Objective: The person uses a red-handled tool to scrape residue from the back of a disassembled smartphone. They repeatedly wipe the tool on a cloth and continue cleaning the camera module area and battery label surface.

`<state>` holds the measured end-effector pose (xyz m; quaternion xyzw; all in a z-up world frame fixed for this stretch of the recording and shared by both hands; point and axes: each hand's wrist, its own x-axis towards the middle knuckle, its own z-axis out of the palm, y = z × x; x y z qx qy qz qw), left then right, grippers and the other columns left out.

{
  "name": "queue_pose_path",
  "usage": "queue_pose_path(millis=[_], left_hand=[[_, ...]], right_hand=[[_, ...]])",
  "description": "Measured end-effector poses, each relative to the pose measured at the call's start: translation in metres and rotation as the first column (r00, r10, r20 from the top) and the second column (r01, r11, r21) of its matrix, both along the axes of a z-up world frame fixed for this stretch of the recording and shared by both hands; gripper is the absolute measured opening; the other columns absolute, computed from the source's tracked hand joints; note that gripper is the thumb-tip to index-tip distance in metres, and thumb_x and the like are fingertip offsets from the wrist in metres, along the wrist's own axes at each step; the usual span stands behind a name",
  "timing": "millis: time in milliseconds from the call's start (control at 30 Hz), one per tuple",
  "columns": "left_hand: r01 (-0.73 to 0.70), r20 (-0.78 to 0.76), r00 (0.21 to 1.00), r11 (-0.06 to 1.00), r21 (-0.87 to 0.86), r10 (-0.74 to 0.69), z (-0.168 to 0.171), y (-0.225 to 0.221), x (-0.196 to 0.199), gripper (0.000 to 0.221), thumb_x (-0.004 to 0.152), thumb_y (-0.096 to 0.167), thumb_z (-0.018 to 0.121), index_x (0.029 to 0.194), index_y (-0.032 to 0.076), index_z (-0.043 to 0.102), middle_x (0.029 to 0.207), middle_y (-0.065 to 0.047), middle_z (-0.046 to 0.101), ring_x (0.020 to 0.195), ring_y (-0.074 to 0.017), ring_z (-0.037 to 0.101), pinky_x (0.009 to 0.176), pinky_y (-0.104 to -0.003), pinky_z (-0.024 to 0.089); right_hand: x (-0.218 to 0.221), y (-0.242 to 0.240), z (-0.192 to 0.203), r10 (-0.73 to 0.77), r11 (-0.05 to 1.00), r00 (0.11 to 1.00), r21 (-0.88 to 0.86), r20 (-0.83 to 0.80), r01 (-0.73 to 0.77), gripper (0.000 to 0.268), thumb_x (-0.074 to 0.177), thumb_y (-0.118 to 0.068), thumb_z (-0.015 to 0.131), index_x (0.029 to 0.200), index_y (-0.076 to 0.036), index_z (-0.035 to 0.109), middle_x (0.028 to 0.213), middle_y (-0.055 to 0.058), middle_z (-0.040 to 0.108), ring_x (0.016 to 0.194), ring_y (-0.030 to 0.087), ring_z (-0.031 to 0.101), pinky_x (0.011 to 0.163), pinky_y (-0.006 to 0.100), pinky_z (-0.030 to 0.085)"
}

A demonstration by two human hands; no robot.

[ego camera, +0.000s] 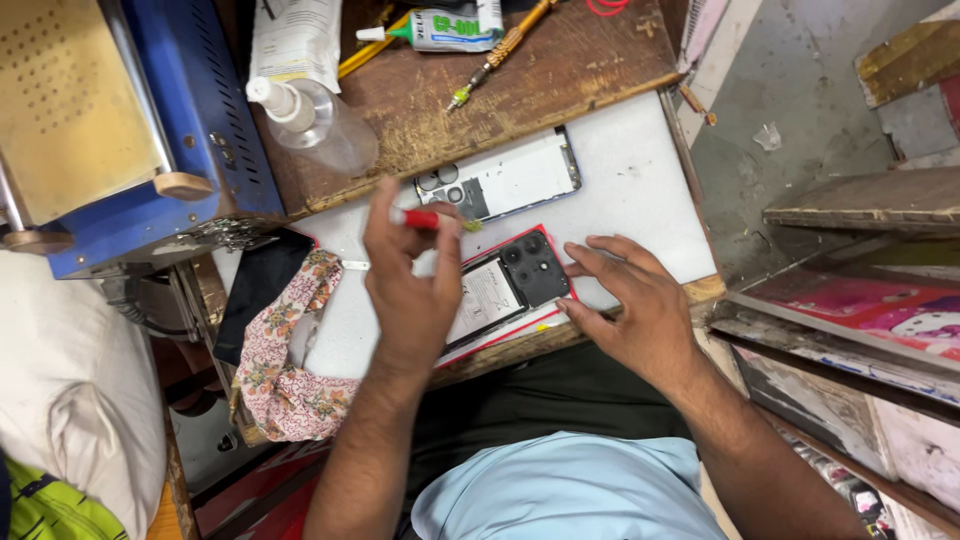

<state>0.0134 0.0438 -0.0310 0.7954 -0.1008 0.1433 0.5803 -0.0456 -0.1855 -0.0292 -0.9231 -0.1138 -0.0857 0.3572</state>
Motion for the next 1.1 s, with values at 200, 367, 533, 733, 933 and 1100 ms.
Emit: queue_pose_path(millis=[200,367,533,733,933,1100], left_hand=[[0.051,0.042,0.998,0.994,0.102,-0.055,-0.011,0.016,0.030,0.063,0.106,-0.005,0.067,0.153,0.008,0.029,0.115,-0.017,0.073,0.107,-0.0225,0.077,0.097,-0.035,0.065],[0.061,0.048,0.996,0.987,0.152,-0.069,-0.019,0.014,0.045,0.058,0.106,-0.004,0.067,0.149,0.008,0.030,0.113,-0.016,0.072,0.107,-0.0227,0.077,0.096,-0.034,0.066],[0.083,0.021,0.996,0.986,0.146,-0.087,-0.020,0.013,0.050,0.058,0.107,-0.004,0.066,0.149,0.007,0.028,0.115,-0.017,0.072,0.110,-0.0233,0.077,0.098,-0.034,0.065],[0.077,-0.059,0.995,0.996,-0.033,-0.079,-0.009,0.018,0.023,0.062,0.107,-0.005,0.067,0.151,0.008,0.026,0.114,-0.017,0.071,0.105,-0.0211,0.074,0.097,-0.033,0.064],[0.021,-0.287,0.954,0.976,-0.218,-0.085,-0.004,0.010,-0.009,0.070,0.103,-0.001,0.071,0.153,0.007,0.021,0.109,-0.013,0.069,0.093,-0.0161,0.071,0.082,-0.027,0.060],[-0.002,-0.394,0.913,0.962,-0.273,-0.110,-0.008,-0.010,-0.007,0.070,0.101,0.002,0.072,0.152,0.006,0.024,0.101,-0.009,0.066,0.089,-0.0138,0.071,0.080,-0.026,0.062]], right_hand=[[0.003,0.003,0.004,0.006,1.000,0.999,0.000,-0.044,-0.006,0.059,0.077,-0.015,0.085,0.132,-0.006,0.065,0.109,0.004,0.078,0.126,0.030,0.063,0.099,0.041,0.053],[0.004,0.003,0.006,0.004,0.999,0.999,0.048,-0.041,-0.002,0.055,0.080,-0.012,0.082,0.132,-0.005,0.065,0.110,0.006,0.077,0.126,0.028,0.064,0.102,0.041,0.053],[0.006,0.003,0.006,-0.003,0.999,0.999,0.050,-0.047,0.005,0.050,0.083,-0.011,0.080,0.131,-0.005,0.065,0.109,0.006,0.078,0.125,0.028,0.065,0.105,0.042,0.052],[0.005,0.004,0.003,-0.031,0.998,0.998,0.048,-0.046,0.033,0.042,0.086,-0.010,0.078,0.126,-0.006,0.068,0.111,0.007,0.077,0.125,0.028,0.066,0.108,0.044,0.052],[0.004,0.008,-0.003,-0.085,0.996,0.996,0.036,-0.034,0.087,0.037,0.086,-0.012,0.079,0.122,-0.009,0.071,0.118,0.012,0.074,0.123,0.031,0.066,0.107,0.044,0.053],[0.004,0.009,-0.004,-0.085,0.996,0.996,0.001,-0.027,0.085,0.038,0.086,-0.013,0.079,0.123,-0.009,0.071,0.118,0.012,0.074,0.123,0.031,0.065,0.108,0.045,0.052]])
